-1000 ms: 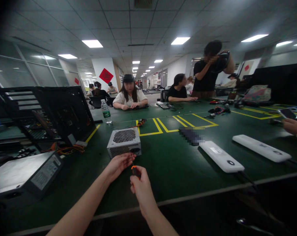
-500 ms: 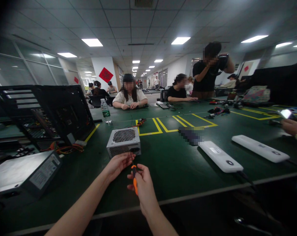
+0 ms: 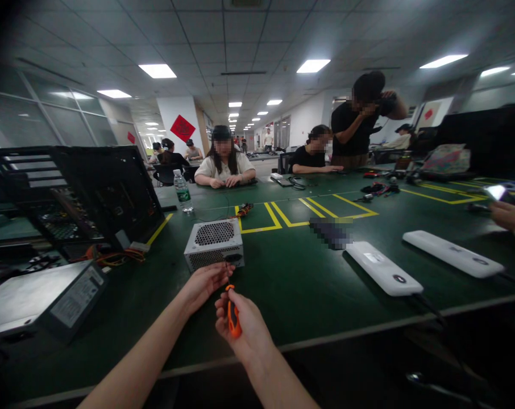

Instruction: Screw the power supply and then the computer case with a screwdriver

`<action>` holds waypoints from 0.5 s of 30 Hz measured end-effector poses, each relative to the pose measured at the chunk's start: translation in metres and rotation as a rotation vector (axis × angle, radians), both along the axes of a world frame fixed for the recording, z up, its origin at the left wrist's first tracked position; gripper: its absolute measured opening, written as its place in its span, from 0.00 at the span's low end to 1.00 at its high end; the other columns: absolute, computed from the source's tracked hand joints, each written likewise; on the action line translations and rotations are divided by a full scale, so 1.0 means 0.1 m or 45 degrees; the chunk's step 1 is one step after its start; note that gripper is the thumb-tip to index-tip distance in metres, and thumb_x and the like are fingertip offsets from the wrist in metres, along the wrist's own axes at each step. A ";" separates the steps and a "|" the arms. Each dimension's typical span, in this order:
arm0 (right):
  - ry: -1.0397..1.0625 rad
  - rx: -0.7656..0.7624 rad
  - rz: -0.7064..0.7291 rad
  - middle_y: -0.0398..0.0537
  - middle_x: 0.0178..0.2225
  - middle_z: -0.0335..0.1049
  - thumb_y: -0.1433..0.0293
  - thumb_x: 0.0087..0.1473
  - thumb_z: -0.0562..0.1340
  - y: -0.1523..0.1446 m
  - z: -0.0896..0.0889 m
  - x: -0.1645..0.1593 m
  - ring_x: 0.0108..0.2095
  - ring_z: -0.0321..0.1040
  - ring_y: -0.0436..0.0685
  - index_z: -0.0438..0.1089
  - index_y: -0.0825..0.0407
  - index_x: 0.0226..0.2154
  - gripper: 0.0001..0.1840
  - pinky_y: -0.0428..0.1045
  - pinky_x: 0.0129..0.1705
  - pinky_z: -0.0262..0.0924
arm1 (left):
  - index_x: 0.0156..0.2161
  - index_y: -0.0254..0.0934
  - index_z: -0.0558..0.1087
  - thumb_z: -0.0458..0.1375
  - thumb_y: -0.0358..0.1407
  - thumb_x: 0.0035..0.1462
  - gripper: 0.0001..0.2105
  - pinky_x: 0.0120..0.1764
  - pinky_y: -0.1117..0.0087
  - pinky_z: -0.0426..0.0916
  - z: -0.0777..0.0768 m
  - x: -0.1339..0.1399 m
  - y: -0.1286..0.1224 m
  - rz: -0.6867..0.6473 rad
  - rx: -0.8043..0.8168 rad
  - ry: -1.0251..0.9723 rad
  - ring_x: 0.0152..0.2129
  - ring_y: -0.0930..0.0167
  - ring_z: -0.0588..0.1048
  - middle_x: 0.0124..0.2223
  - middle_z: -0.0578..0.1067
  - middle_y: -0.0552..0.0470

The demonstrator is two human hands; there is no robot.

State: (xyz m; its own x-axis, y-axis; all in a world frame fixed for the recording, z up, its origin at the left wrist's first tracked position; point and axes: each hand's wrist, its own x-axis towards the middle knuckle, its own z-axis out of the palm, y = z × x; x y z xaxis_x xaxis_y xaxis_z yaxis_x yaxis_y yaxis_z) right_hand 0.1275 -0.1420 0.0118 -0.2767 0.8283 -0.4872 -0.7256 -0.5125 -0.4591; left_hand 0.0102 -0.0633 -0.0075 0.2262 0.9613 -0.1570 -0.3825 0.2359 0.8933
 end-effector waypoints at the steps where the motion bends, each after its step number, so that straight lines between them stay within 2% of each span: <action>1: 0.005 -0.008 0.002 0.45 0.19 0.64 0.71 0.53 0.54 0.00 0.01 0.01 0.17 0.60 0.44 0.65 0.60 0.27 0.09 0.38 0.17 0.56 | 0.37 0.26 0.71 0.52 0.24 0.50 0.09 0.34 0.75 0.68 0.00 0.00 0.00 0.003 0.000 -0.003 0.32 0.72 0.73 0.40 0.73 0.38; 5: 0.070 -0.033 -0.004 0.43 0.18 0.61 0.69 0.54 0.54 -0.01 0.02 0.03 0.15 0.58 0.42 0.67 0.61 0.27 0.13 0.37 0.16 0.54 | 0.36 0.26 0.71 0.52 0.23 0.50 0.09 0.34 0.75 0.68 0.03 0.01 -0.02 0.027 -0.023 -0.002 0.32 0.72 0.73 0.40 0.73 0.37; 10: 0.033 0.070 -0.134 0.42 0.18 0.61 0.71 0.49 0.58 0.00 -0.05 0.00 0.15 0.55 0.41 0.66 0.58 0.26 0.06 0.36 0.11 0.44 | 0.36 0.26 0.70 0.51 0.23 0.50 0.08 0.34 0.75 0.68 0.05 0.01 -0.03 0.030 -0.041 -0.019 0.31 0.72 0.73 0.40 0.73 0.37; 13: -0.062 0.167 -0.186 0.41 0.18 0.61 0.74 0.41 0.63 0.00 -0.09 0.01 0.16 0.55 0.42 0.63 0.56 0.22 0.06 0.36 0.12 0.45 | 0.36 0.26 0.70 0.51 0.23 0.50 0.08 0.34 0.75 0.68 0.04 0.00 -0.02 0.004 -0.040 -0.018 0.31 0.72 0.73 0.40 0.73 0.37; 15: -0.076 0.155 -0.153 0.41 0.18 0.61 0.75 0.40 0.63 0.00 -0.07 0.02 0.16 0.55 0.42 0.63 0.56 0.21 0.07 0.36 0.13 0.47 | 0.36 0.26 0.71 0.51 0.23 0.50 0.08 0.34 0.74 0.68 0.04 0.00 -0.02 -0.020 -0.034 -0.012 0.32 0.72 0.73 0.41 0.73 0.37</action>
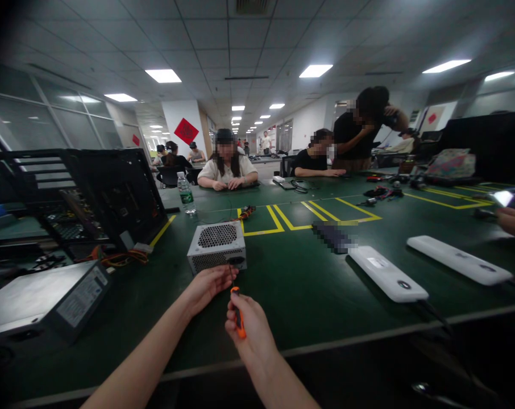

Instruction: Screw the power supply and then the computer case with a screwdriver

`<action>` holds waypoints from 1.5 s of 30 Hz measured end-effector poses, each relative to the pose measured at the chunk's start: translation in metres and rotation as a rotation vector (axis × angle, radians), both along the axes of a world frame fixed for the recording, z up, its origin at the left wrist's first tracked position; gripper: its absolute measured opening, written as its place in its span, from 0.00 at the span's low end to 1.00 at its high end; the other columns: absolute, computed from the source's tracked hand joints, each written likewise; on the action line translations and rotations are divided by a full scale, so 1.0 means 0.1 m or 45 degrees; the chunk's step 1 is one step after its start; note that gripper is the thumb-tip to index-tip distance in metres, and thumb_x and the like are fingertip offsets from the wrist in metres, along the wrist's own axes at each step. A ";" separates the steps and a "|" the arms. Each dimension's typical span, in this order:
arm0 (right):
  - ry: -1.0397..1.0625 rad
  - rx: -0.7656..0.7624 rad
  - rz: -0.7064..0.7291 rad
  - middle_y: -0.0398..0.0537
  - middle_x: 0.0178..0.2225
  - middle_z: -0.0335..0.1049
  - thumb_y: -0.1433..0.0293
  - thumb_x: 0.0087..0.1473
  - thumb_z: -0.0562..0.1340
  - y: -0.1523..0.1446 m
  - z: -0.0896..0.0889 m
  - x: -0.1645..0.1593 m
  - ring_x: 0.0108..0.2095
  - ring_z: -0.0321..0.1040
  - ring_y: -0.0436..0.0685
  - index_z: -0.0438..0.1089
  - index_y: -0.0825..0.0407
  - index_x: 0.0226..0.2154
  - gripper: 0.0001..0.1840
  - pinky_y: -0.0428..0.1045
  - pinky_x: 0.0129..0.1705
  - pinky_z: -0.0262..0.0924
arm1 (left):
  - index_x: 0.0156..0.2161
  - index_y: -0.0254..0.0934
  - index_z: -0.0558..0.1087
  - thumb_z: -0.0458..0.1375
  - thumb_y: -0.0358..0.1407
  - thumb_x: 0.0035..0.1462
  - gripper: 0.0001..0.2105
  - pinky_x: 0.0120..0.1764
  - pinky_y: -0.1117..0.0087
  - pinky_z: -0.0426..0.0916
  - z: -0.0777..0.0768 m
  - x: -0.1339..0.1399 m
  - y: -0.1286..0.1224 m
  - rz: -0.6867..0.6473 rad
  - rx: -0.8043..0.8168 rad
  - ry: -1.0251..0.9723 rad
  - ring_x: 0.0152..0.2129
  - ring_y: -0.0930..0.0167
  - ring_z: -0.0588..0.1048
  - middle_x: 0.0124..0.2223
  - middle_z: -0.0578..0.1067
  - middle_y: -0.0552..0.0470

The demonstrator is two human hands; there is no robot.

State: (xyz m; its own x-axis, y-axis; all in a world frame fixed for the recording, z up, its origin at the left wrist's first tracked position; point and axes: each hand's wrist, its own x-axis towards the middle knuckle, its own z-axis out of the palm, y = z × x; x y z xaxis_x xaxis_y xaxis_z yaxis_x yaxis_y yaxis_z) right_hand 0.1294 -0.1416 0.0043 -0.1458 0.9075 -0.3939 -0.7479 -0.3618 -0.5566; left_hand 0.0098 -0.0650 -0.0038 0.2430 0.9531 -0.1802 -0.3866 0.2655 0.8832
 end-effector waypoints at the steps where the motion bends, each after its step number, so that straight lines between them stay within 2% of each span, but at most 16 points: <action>1: -0.002 -0.034 0.023 0.41 0.18 0.61 0.75 0.42 0.63 0.00 0.01 0.01 0.16 0.56 0.42 0.63 0.56 0.22 0.06 0.36 0.14 0.48 | 0.36 0.26 0.71 0.51 0.24 0.50 0.08 0.34 0.74 0.68 0.00 0.00 0.01 -0.013 0.001 0.003 0.32 0.71 0.73 0.41 0.73 0.36; 3: -0.012 -0.107 0.066 0.41 0.18 0.62 0.73 0.46 0.60 0.01 0.05 0.02 0.16 0.57 0.42 0.64 0.57 0.23 0.04 0.37 0.15 0.50 | 0.36 0.26 0.71 0.51 0.24 0.50 0.08 0.34 0.74 0.68 0.00 -0.01 0.02 -0.033 0.001 0.005 0.33 0.71 0.73 0.41 0.73 0.36; 6: -0.048 -0.177 0.126 0.43 0.18 0.61 0.70 0.51 0.55 0.01 0.10 0.03 0.15 0.57 0.42 0.65 0.59 0.25 0.09 0.37 0.15 0.51 | 0.36 0.26 0.71 0.51 0.24 0.50 0.08 0.34 0.74 0.68 0.00 -0.01 0.03 -0.040 -0.008 -0.006 0.33 0.71 0.73 0.41 0.73 0.36; 9: -0.071 -0.167 0.145 0.42 0.17 0.60 0.69 0.50 0.55 0.02 0.10 0.02 0.14 0.54 0.41 0.66 0.60 0.26 0.10 0.37 0.14 0.46 | 0.35 0.26 0.71 0.51 0.24 0.50 0.08 0.34 0.75 0.67 0.00 -0.01 0.04 -0.033 -0.017 -0.022 0.32 0.72 0.73 0.40 0.73 0.37; 12: -0.168 -0.028 0.050 0.42 0.18 0.61 0.69 0.43 0.60 0.02 0.04 0.01 0.15 0.55 0.43 0.64 0.57 0.26 0.07 0.38 0.13 0.41 | 0.35 0.26 0.71 0.52 0.24 0.50 0.07 0.35 0.74 0.67 -0.01 -0.01 0.03 -0.032 -0.025 -0.040 0.32 0.72 0.73 0.40 0.73 0.37; 15: -0.376 0.207 -0.125 0.42 0.25 0.64 0.75 0.37 0.61 -0.02 -0.04 0.01 0.18 0.57 0.45 0.63 0.53 0.30 0.12 0.40 0.15 0.47 | 0.35 0.26 0.70 0.53 0.24 0.50 0.07 0.35 0.74 0.68 0.00 -0.01 0.03 -0.016 -0.027 -0.047 0.31 0.72 0.73 0.40 0.73 0.37; 18: -0.738 0.432 -0.251 0.42 0.33 0.62 0.80 0.33 0.60 -0.05 -0.11 0.04 0.25 0.61 0.46 0.63 0.50 0.35 0.21 0.43 0.26 0.58 | 0.35 0.26 0.71 0.53 0.24 0.49 0.07 0.34 0.75 0.68 0.00 0.00 0.03 -0.011 -0.026 -0.034 0.31 0.72 0.73 0.40 0.73 0.37; 21: -0.967 0.564 -0.269 0.45 0.36 0.61 0.78 0.35 0.61 -0.07 -0.15 0.08 0.35 0.63 0.51 0.64 0.51 0.35 0.19 0.46 0.35 0.61 | 0.35 0.26 0.71 0.53 0.24 0.49 0.07 0.33 0.76 0.68 -0.01 0.01 0.03 -0.011 -0.019 -0.013 0.31 0.73 0.73 0.39 0.74 0.38; 23: -0.920 0.535 -0.249 0.46 0.36 0.61 0.74 0.37 0.63 -0.08 -0.15 0.09 0.35 0.63 0.53 0.63 0.51 0.37 0.19 0.49 0.35 0.62 | 0.35 0.26 0.71 0.53 0.24 0.49 0.07 0.33 0.76 0.68 -0.01 0.02 0.04 0.002 -0.019 0.010 0.30 0.73 0.73 0.38 0.74 0.38; 27: -0.580 0.318 -0.157 0.47 0.33 0.64 0.67 0.40 0.63 -0.10 -0.08 0.08 0.32 0.65 0.54 0.60 0.52 0.38 0.20 0.52 0.30 0.65 | 0.34 0.26 0.70 0.52 0.25 0.50 0.07 0.32 0.76 0.67 -0.01 0.05 0.05 0.035 -0.026 0.066 0.28 0.73 0.73 0.35 0.74 0.38; 33: -0.331 0.077 -0.070 0.47 0.28 0.68 0.67 0.39 0.63 -0.09 0.02 0.07 0.26 0.64 0.49 0.62 0.55 0.35 0.17 0.43 0.22 0.59 | 0.32 0.26 0.69 0.52 0.28 0.51 0.06 0.28 0.75 0.67 0.00 0.08 0.11 0.041 -0.117 0.110 0.24 0.74 0.73 0.29 0.75 0.41; 38: -0.292 0.086 0.027 0.45 0.22 0.67 0.68 0.36 0.65 -0.05 0.03 0.08 0.20 0.59 0.46 0.62 0.55 0.30 0.16 0.39 0.14 0.44 | 0.32 0.26 0.69 0.51 0.30 0.52 0.07 0.28 0.75 0.67 0.01 0.11 0.12 0.076 -0.171 0.073 0.24 0.73 0.73 0.29 0.74 0.41; 42: -0.275 0.154 0.054 0.45 0.22 0.66 0.69 0.39 0.61 -0.06 0.01 0.06 0.20 0.59 0.46 0.60 0.55 0.29 0.13 0.39 0.15 0.44 | 0.33 0.26 0.69 0.49 0.30 0.54 0.08 0.27 0.75 0.66 0.04 0.15 0.10 0.135 -0.194 0.093 0.23 0.74 0.73 0.28 0.74 0.42; 45: -0.398 0.244 0.061 0.43 0.24 0.65 0.70 0.41 0.58 -0.06 -0.06 0.04 0.20 0.59 0.46 0.57 0.54 0.31 0.11 0.39 0.14 0.46 | 0.33 0.26 0.68 0.50 0.30 0.54 0.08 0.26 0.76 0.66 0.06 0.17 0.09 0.162 -0.185 0.124 0.22 0.75 0.72 0.27 0.74 0.43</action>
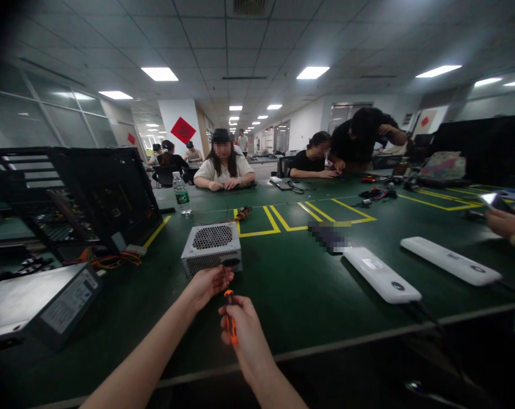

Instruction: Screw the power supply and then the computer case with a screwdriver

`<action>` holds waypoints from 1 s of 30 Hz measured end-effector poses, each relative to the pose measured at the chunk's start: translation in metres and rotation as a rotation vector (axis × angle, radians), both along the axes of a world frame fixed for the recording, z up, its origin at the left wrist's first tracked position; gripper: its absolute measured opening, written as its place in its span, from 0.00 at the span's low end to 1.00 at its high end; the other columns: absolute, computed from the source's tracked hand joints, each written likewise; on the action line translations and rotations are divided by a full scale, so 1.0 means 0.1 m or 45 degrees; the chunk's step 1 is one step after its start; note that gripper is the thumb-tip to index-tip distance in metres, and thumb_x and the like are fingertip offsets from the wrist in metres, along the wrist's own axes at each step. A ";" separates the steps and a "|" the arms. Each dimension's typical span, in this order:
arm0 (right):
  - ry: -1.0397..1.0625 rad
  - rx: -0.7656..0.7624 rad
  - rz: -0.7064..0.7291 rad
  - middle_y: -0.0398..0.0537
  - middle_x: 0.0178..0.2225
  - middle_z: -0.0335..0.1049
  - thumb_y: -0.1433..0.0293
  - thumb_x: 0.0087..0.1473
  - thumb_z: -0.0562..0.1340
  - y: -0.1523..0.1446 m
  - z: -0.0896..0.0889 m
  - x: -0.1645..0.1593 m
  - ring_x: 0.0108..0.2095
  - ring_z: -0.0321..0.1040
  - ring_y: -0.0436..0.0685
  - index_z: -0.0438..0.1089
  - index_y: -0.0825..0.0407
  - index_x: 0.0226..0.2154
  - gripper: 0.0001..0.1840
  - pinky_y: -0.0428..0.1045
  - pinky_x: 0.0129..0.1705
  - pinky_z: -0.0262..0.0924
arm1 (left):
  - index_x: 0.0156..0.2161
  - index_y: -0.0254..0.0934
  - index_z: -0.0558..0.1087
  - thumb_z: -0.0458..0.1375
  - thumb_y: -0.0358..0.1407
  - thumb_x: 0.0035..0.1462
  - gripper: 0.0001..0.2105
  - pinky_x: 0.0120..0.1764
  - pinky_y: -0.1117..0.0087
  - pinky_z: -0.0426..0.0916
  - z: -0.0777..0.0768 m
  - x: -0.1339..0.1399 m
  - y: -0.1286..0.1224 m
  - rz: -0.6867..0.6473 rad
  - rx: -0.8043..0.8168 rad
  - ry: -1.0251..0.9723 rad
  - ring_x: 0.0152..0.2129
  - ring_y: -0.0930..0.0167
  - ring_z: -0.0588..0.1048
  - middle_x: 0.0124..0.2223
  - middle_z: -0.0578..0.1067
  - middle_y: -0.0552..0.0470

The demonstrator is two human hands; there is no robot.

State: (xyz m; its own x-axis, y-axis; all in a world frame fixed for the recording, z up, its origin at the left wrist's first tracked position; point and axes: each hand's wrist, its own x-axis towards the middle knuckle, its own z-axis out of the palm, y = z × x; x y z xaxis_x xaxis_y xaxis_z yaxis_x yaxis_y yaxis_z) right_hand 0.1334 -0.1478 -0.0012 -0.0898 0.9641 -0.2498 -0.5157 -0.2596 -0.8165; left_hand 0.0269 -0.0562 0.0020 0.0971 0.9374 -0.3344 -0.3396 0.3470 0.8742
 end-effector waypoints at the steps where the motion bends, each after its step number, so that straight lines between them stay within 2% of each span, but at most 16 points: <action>1: -0.085 0.053 0.006 0.42 0.24 0.64 0.70 0.41 0.57 0.01 -0.03 0.00 0.20 0.59 0.45 0.57 0.53 0.31 0.11 0.39 0.14 0.46 | 0.32 0.26 0.68 0.50 0.30 0.53 0.07 0.25 0.77 0.65 0.00 0.00 -0.01 0.008 0.012 0.010 0.22 0.75 0.72 0.26 0.74 0.43; 4: -0.441 0.239 0.008 0.40 0.26 0.63 0.68 0.43 0.57 0.03 -0.10 0.01 0.17 0.59 0.45 0.55 0.52 0.34 0.13 0.40 0.12 0.46 | 0.32 0.27 0.68 0.50 0.29 0.53 0.06 0.26 0.77 0.66 0.00 0.01 -0.03 0.023 0.058 0.030 0.22 0.76 0.72 0.27 0.74 0.44; 6: -0.686 0.360 -0.044 0.42 0.28 0.64 0.68 0.45 0.56 0.04 -0.13 0.02 0.19 0.62 0.47 0.55 0.52 0.35 0.13 0.42 0.13 0.52 | 0.32 0.27 0.68 0.51 0.29 0.53 0.06 0.26 0.77 0.66 -0.01 0.00 -0.05 0.004 0.086 0.038 0.23 0.76 0.72 0.28 0.74 0.45; 9: -0.994 0.531 -0.163 0.45 0.32 0.66 0.73 0.45 0.55 0.02 -0.13 0.04 0.30 0.67 0.52 0.58 0.52 0.35 0.11 0.47 0.29 0.62 | 0.31 0.28 0.68 0.52 0.32 0.53 0.07 0.26 0.77 0.66 -0.02 -0.02 -0.07 -0.082 0.132 0.082 0.23 0.75 0.72 0.27 0.73 0.46; 11: -1.146 0.621 -0.222 0.46 0.34 0.66 0.75 0.45 0.54 -0.01 -0.12 0.02 0.36 0.66 0.54 0.59 0.52 0.36 0.11 0.50 0.38 0.61 | 0.30 0.28 0.67 0.53 0.33 0.52 0.08 0.24 0.77 0.66 -0.03 -0.03 -0.07 -0.131 0.154 0.125 0.21 0.76 0.71 0.25 0.72 0.47; 13: -1.253 0.703 -0.271 0.48 0.36 0.64 0.75 0.46 0.53 -0.04 -0.10 0.00 0.39 0.65 0.55 0.59 0.51 0.38 0.13 0.52 0.42 0.60 | 0.28 0.28 0.68 0.54 0.33 0.51 0.08 0.24 0.78 0.66 -0.03 -0.03 -0.07 -0.148 0.160 0.142 0.19 0.77 0.70 0.24 0.72 0.48; 20: -1.433 1.006 -0.433 0.52 0.45 0.56 0.77 0.47 0.51 -0.15 -0.12 -0.02 0.45 0.60 0.55 0.57 0.50 0.44 0.19 0.52 0.46 0.59 | 0.28 0.27 0.69 0.53 0.32 0.52 0.07 0.24 0.78 0.65 -0.07 -0.05 -0.04 -0.141 0.157 0.085 0.18 0.79 0.69 0.23 0.72 0.48; 24: -1.484 0.983 -0.439 0.52 0.43 0.56 0.77 0.50 0.49 -0.16 -0.14 -0.03 0.43 0.61 0.55 0.56 0.50 0.44 0.17 0.52 0.44 0.61 | 0.28 0.28 0.69 0.54 0.33 0.51 0.07 0.23 0.80 0.63 -0.12 -0.05 -0.02 -0.124 0.196 0.075 0.17 0.80 0.68 0.23 0.71 0.49; 30: -1.494 0.919 -0.330 0.52 0.39 0.62 0.73 0.53 0.47 -0.18 -0.15 -0.03 0.40 0.64 0.55 0.55 0.52 0.44 0.14 0.51 0.40 0.63 | 0.25 0.29 0.68 0.57 0.35 0.49 0.09 0.20 0.80 0.60 -0.12 -0.02 -0.02 -0.112 0.236 0.127 0.15 0.81 0.66 0.21 0.70 0.51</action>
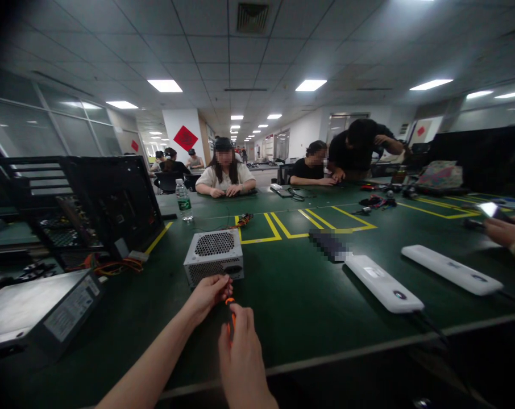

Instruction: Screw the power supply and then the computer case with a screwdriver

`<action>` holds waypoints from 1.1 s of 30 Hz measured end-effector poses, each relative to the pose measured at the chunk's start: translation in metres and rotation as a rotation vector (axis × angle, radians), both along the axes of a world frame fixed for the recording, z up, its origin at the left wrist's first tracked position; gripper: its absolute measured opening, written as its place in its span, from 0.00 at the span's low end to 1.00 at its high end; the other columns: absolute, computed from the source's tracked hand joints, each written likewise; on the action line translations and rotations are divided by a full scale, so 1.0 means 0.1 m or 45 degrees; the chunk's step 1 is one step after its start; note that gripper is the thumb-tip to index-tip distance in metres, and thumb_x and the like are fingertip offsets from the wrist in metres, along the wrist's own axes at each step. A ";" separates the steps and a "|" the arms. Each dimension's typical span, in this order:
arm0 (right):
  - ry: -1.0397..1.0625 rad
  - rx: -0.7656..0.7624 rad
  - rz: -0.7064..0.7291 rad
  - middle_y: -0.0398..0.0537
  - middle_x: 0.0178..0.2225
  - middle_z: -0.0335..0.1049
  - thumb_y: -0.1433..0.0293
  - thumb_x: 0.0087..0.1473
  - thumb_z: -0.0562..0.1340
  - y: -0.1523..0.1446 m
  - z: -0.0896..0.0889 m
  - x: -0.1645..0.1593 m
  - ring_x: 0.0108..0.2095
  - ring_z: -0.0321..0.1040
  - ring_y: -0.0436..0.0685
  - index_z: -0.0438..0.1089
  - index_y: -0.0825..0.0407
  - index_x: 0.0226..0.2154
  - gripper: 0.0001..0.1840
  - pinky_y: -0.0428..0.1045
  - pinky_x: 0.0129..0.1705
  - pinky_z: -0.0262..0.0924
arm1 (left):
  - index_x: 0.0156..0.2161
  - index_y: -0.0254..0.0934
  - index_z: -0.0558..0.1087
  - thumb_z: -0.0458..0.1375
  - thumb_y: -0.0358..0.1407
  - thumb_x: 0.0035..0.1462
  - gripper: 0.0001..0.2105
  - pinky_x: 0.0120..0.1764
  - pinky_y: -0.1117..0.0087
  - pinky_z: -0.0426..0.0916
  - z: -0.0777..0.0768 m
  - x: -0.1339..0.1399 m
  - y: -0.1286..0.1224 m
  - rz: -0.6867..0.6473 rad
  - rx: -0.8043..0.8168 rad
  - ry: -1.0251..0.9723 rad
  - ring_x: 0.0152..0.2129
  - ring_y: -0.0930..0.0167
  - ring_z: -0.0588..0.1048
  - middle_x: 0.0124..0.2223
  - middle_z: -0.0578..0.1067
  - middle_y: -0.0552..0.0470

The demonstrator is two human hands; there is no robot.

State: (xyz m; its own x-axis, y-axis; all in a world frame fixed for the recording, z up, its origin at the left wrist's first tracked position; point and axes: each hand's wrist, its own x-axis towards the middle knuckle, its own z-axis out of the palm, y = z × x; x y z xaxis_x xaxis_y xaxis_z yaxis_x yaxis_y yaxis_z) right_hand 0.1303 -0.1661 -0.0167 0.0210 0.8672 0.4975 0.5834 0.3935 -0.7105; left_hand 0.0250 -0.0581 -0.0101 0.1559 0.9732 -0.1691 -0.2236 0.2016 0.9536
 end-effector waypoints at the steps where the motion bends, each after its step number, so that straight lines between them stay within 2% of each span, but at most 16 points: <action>1: 0.004 -0.016 0.012 0.52 0.39 0.63 0.73 0.53 0.47 0.00 0.00 0.00 0.41 0.65 0.55 0.55 0.52 0.44 0.14 0.51 0.40 0.63 | 0.25 0.29 0.68 0.57 0.36 0.48 0.09 0.20 0.80 0.60 0.00 0.00 0.00 0.004 0.000 0.011 0.15 0.81 0.66 0.20 0.70 0.51; 8: 0.073 -0.231 0.033 0.53 0.40 0.66 0.70 0.55 0.44 0.05 -0.01 0.01 0.40 0.67 0.56 0.54 0.53 0.44 0.14 0.52 0.39 0.63 | 0.22 0.29 0.67 0.59 0.40 0.44 0.13 0.20 0.78 0.59 0.00 0.01 0.01 0.037 0.039 0.104 0.15 0.79 0.66 0.19 0.69 0.52; 11: 0.095 -0.202 0.029 0.51 0.40 0.64 0.73 0.50 0.51 0.04 0.00 0.01 0.41 0.66 0.56 0.55 0.52 0.43 0.15 0.50 0.40 0.63 | 0.22 0.30 0.66 0.58 0.41 0.44 0.13 0.19 0.78 0.58 -0.01 0.02 0.02 0.055 0.058 0.139 0.14 0.79 0.66 0.19 0.69 0.52; 14: 0.081 -0.136 0.044 0.51 0.41 0.60 0.77 0.46 0.51 0.02 0.01 0.02 0.42 0.65 0.55 0.56 0.51 0.42 0.18 0.49 0.41 0.62 | 0.22 0.30 0.66 0.58 0.41 0.44 0.13 0.18 0.78 0.57 -0.01 0.03 0.02 0.078 0.063 0.169 0.14 0.79 0.66 0.18 0.69 0.52; 19: 0.091 -0.114 0.087 0.50 0.39 0.62 0.74 0.51 0.49 0.02 0.00 0.04 0.38 0.66 0.54 0.58 0.50 0.43 0.15 0.49 0.39 0.63 | 0.22 0.30 0.65 0.58 0.41 0.44 0.13 0.17 0.78 0.57 0.01 0.04 0.02 0.100 0.048 0.205 0.14 0.79 0.65 0.19 0.68 0.53; 23: 0.238 -0.237 0.069 0.49 0.34 0.65 0.70 0.55 0.44 0.04 -0.03 0.07 0.30 0.68 0.52 0.57 0.53 0.45 0.15 0.46 0.31 0.64 | 0.26 0.29 0.67 0.57 0.40 0.46 0.13 0.18 0.79 0.57 0.03 0.01 0.01 -0.006 0.039 0.179 0.16 0.79 0.66 0.22 0.69 0.52; 25: 0.271 -0.256 0.069 0.49 0.33 0.66 0.68 0.56 0.43 0.05 -0.04 0.08 0.29 0.68 0.51 0.57 0.53 0.45 0.16 0.46 0.30 0.64 | 0.28 0.29 0.67 0.57 0.41 0.46 0.13 0.18 0.79 0.57 0.03 0.00 0.01 -0.069 0.030 0.181 0.16 0.79 0.66 0.22 0.69 0.52; 30: 0.109 -0.137 0.075 0.52 0.41 0.64 0.70 0.54 0.47 0.07 -0.05 0.08 0.42 0.65 0.54 0.56 0.52 0.44 0.14 0.49 0.42 0.62 | 0.26 0.29 0.66 0.56 0.43 0.45 0.14 0.16 0.79 0.54 0.01 -0.01 0.02 -0.050 0.052 0.265 0.12 0.82 0.62 0.18 0.66 0.56; 33: 0.063 -0.084 0.062 0.52 0.43 0.62 0.75 0.48 0.51 0.07 -0.07 0.07 0.45 0.63 0.55 0.55 0.51 0.45 0.19 0.50 0.44 0.61 | 0.24 0.30 0.65 0.57 0.44 0.44 0.16 0.14 0.79 0.50 0.00 0.02 0.04 -0.016 0.078 0.315 0.11 0.82 0.60 0.17 0.64 0.57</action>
State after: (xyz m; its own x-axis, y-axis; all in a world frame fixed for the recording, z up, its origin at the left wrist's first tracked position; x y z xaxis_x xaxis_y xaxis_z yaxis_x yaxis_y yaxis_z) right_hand 0.1373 -0.1589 -0.0237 0.0013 0.8985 0.4390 0.5284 0.3720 -0.7631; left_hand 0.0266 -0.0545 -0.0098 0.1292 0.9811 -0.1440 0.0200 0.1427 0.9896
